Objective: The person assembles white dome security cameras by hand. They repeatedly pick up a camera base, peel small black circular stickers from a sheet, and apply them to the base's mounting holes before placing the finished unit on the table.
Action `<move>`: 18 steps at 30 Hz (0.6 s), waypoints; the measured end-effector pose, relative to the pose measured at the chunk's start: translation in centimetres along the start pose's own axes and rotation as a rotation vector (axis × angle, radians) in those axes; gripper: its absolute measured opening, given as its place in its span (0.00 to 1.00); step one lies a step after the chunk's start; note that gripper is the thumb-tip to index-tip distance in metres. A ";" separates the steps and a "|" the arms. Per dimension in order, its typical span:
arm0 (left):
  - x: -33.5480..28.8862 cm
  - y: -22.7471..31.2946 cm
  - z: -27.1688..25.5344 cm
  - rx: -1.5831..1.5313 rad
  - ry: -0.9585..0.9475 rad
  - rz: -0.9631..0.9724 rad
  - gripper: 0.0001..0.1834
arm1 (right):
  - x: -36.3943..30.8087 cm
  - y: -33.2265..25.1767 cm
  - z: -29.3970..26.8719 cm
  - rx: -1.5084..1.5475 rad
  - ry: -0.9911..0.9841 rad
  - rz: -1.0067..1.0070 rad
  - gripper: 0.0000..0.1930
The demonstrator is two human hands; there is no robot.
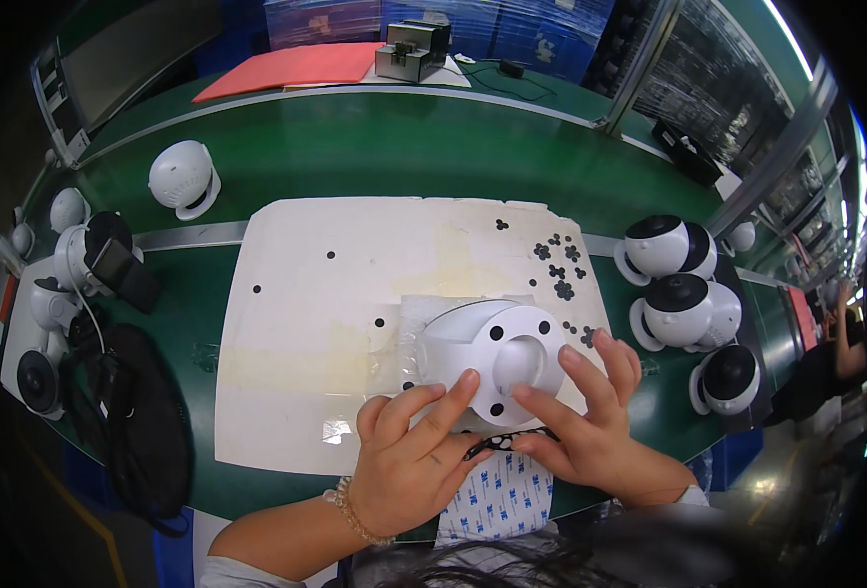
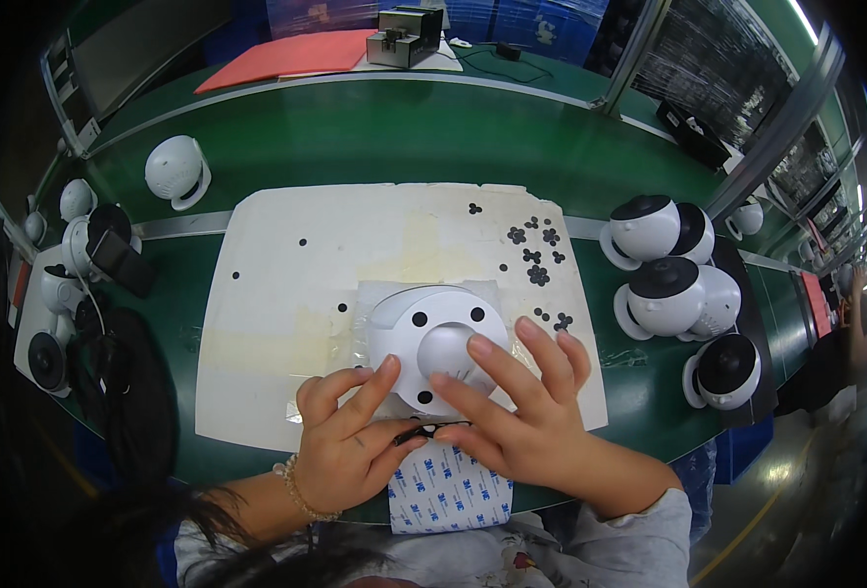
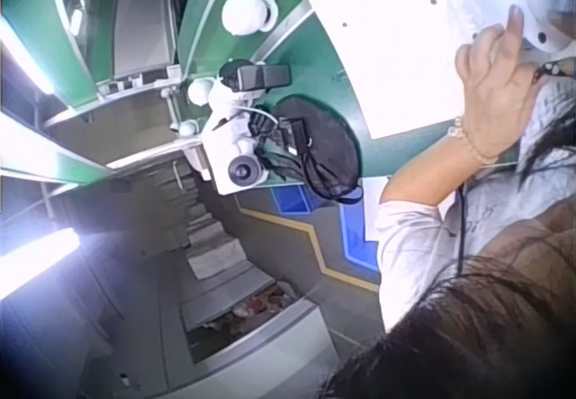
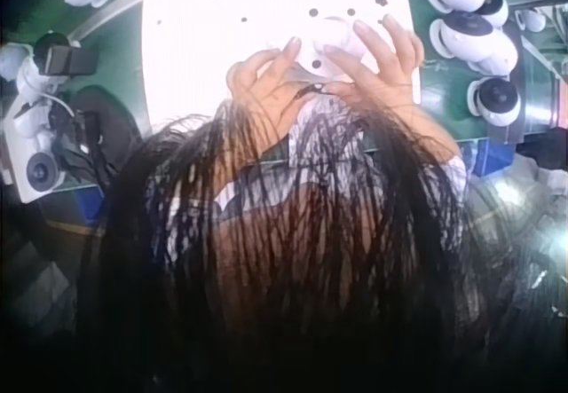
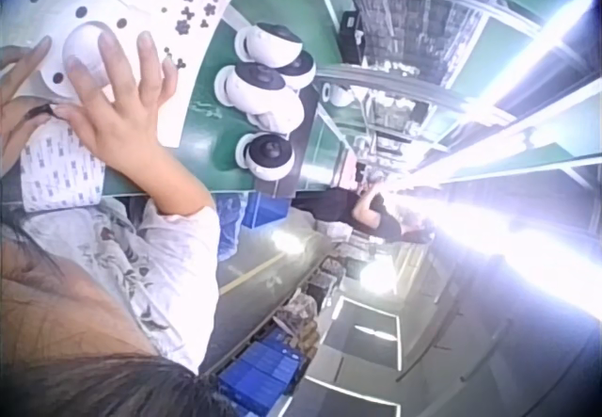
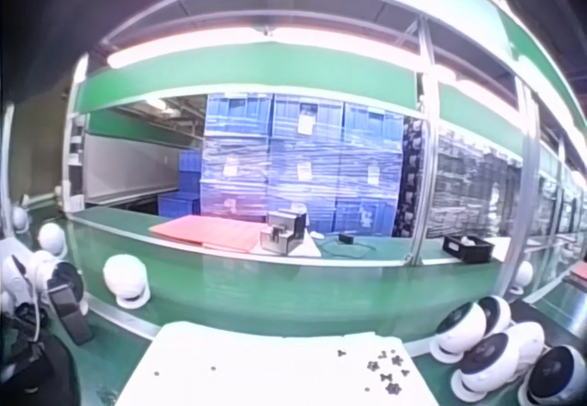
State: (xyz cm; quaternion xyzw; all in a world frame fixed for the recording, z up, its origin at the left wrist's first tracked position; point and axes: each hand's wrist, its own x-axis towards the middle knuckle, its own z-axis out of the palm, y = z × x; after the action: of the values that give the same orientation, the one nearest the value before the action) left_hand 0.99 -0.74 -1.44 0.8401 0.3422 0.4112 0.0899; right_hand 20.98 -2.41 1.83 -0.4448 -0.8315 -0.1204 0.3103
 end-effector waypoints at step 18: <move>0.0 -0.1 0.3 0.045 -0.001 0.029 0.10 | 0.2 -0.5 1.5 0.199 0.078 -0.223 0.11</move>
State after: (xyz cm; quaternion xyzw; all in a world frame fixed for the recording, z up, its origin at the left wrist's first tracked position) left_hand 1.14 -0.65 -1.65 0.8470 0.3389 0.4042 0.0653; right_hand 19.88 -1.90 0.84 -0.3116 -0.8709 -0.0882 0.3696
